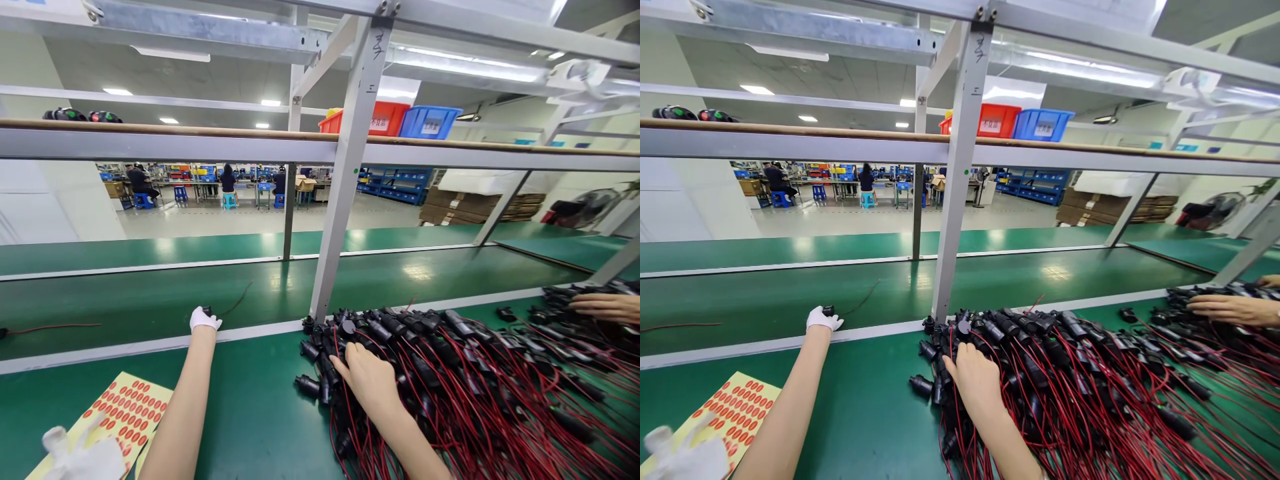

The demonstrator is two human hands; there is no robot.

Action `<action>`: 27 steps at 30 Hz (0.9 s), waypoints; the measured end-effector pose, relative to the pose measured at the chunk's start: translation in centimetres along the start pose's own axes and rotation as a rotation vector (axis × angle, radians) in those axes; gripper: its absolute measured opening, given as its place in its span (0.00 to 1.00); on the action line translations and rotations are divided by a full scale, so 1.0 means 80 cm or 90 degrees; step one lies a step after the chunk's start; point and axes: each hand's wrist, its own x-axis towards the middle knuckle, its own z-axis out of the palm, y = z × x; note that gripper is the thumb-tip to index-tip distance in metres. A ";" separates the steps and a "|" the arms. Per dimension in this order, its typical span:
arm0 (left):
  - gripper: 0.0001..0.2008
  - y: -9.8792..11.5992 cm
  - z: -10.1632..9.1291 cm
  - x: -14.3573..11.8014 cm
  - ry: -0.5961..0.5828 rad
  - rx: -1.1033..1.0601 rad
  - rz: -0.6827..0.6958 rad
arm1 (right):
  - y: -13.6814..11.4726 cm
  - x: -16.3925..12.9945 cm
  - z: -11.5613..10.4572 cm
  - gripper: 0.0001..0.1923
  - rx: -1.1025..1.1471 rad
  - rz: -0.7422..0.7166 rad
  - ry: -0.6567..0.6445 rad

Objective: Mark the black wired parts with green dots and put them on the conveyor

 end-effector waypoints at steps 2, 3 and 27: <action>0.19 -0.005 0.000 -0.010 -0.003 0.009 -0.054 | -0.005 0.014 0.001 0.12 -0.027 0.007 -0.031; 0.19 -0.012 0.000 -0.019 -0.019 0.012 -0.087 | -0.005 0.020 0.000 0.11 -0.035 0.007 -0.044; 0.08 -0.117 0.011 -0.205 -0.425 -0.094 -0.431 | -0.010 -0.025 -0.124 0.08 0.290 -0.440 0.218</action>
